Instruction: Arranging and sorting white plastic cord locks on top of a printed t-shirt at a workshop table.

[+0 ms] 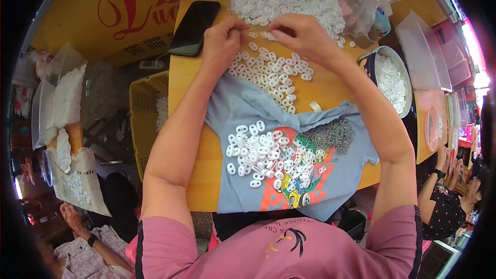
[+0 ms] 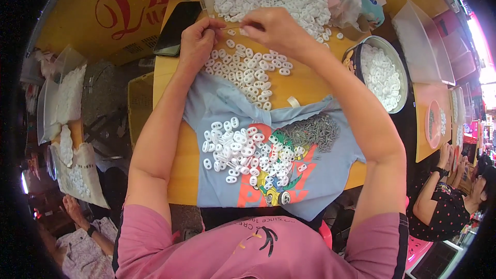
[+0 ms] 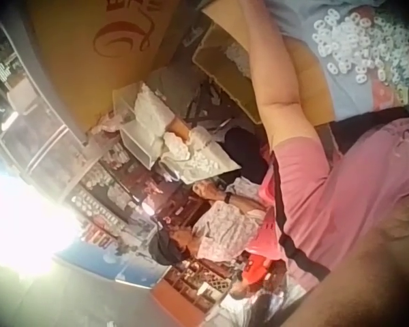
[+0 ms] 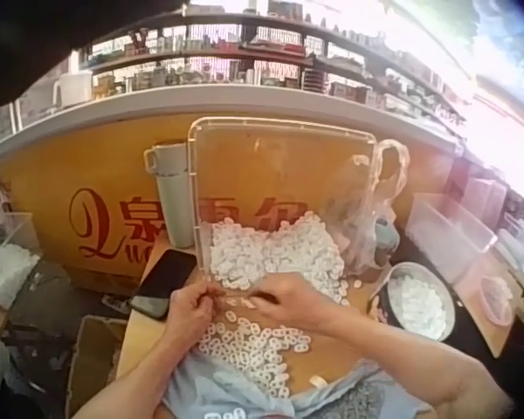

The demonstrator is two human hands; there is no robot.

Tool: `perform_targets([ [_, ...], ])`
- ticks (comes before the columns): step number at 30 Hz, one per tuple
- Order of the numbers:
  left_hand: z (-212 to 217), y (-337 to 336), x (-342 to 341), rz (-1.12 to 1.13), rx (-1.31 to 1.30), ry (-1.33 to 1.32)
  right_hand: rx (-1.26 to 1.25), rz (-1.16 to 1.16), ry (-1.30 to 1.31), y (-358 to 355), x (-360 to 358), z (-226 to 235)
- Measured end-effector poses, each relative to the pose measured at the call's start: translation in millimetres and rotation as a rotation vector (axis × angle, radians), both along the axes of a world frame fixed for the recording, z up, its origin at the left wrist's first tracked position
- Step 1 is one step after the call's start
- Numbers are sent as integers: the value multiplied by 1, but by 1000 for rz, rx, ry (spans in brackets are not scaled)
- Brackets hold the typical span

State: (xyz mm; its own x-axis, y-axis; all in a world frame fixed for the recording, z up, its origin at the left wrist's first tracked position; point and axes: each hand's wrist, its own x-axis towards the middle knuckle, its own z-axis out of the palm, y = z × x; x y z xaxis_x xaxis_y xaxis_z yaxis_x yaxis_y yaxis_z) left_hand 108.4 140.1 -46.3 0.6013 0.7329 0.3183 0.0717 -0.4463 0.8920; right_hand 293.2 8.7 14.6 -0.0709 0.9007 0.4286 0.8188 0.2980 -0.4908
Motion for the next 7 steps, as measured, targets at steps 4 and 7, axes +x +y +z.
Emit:
perform_targets([
  [4, -2, -2, 1, 37, 74, -7, -499, 55, 304, -58, -20, 54],
  [7, -2, -5, 3, 46, 250, 21, -625, 336, 291, -78, -24, 62],
])
